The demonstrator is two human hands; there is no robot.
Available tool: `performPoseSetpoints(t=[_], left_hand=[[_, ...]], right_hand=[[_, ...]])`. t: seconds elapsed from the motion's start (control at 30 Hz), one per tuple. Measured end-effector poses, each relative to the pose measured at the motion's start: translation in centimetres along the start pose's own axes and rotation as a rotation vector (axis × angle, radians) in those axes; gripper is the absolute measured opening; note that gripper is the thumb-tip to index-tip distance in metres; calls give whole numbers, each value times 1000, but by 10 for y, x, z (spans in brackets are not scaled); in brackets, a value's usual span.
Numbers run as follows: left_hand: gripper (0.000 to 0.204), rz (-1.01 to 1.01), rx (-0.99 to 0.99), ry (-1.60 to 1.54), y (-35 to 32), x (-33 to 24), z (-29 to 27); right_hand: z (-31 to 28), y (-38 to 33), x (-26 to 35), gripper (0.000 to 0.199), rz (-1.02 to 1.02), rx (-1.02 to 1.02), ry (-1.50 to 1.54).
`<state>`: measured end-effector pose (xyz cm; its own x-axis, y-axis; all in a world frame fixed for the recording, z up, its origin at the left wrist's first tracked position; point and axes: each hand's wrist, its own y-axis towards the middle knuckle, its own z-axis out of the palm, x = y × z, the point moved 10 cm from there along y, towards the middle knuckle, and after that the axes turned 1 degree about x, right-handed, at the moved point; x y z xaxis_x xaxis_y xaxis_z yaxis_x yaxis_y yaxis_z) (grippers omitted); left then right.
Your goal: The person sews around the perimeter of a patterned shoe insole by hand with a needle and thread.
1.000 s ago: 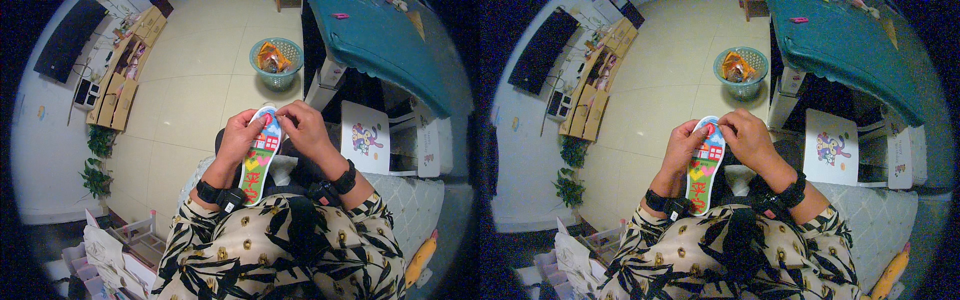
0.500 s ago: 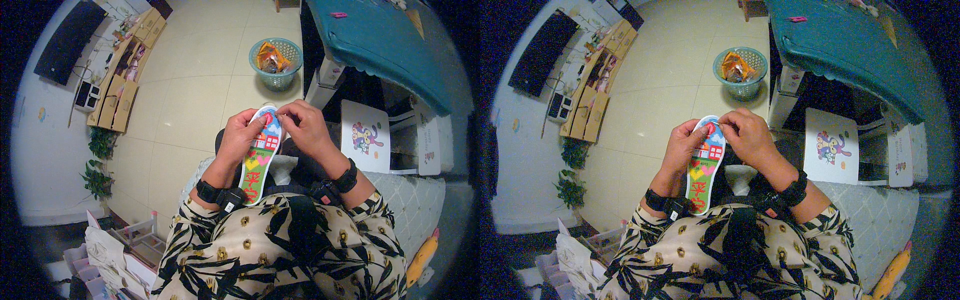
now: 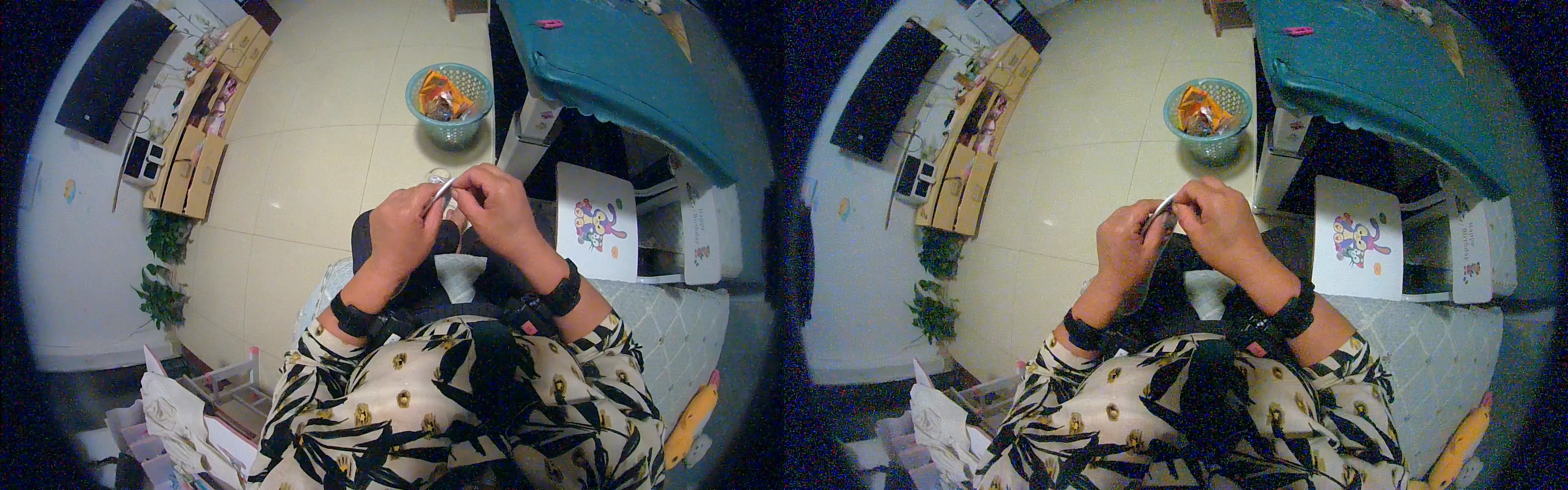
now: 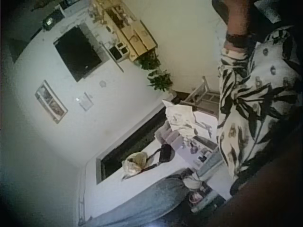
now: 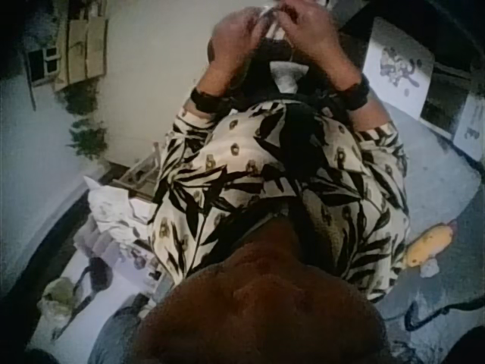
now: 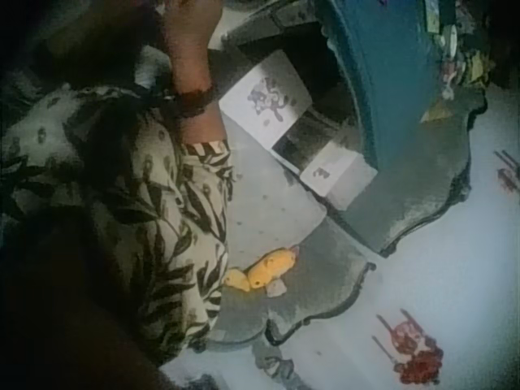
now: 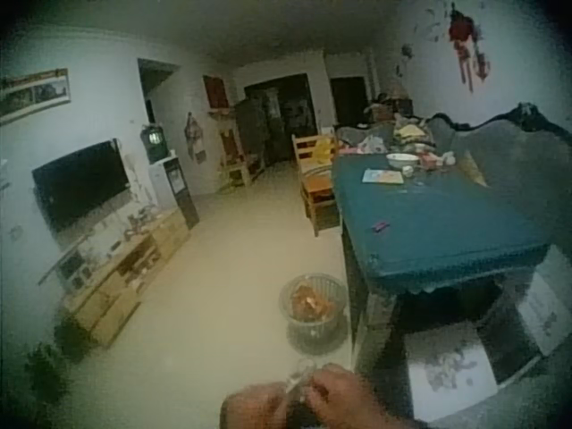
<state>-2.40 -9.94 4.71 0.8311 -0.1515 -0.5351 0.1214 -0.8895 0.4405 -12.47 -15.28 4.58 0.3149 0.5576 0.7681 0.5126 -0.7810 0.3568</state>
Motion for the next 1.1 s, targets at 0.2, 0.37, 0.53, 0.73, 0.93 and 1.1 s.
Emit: performPoseSetpoints(t=[0.2,0.37,0.53,0.73,0.93,1.1], left_hand=[[10,2,21,-119,-5,1,6],[8,61,112,-305,-3,2,9],[9,89,169,-424,-4,0,16],[10,168,219,-449,-6,-13,17],[16,-375,137,-612,-12,59,17],[17,-476,40,-731,-15,90,-5]], right_hand=[[13,-12,-51,15,370,9,414],[39,-21,-67,16,533,289,753],[56,-35,-45,13,581,452,1061],[44,-30,-74,7,668,12,1556],[-2,-41,-115,8,681,-111,1606],[-72,-99,-259,6,624,-565,1254]])
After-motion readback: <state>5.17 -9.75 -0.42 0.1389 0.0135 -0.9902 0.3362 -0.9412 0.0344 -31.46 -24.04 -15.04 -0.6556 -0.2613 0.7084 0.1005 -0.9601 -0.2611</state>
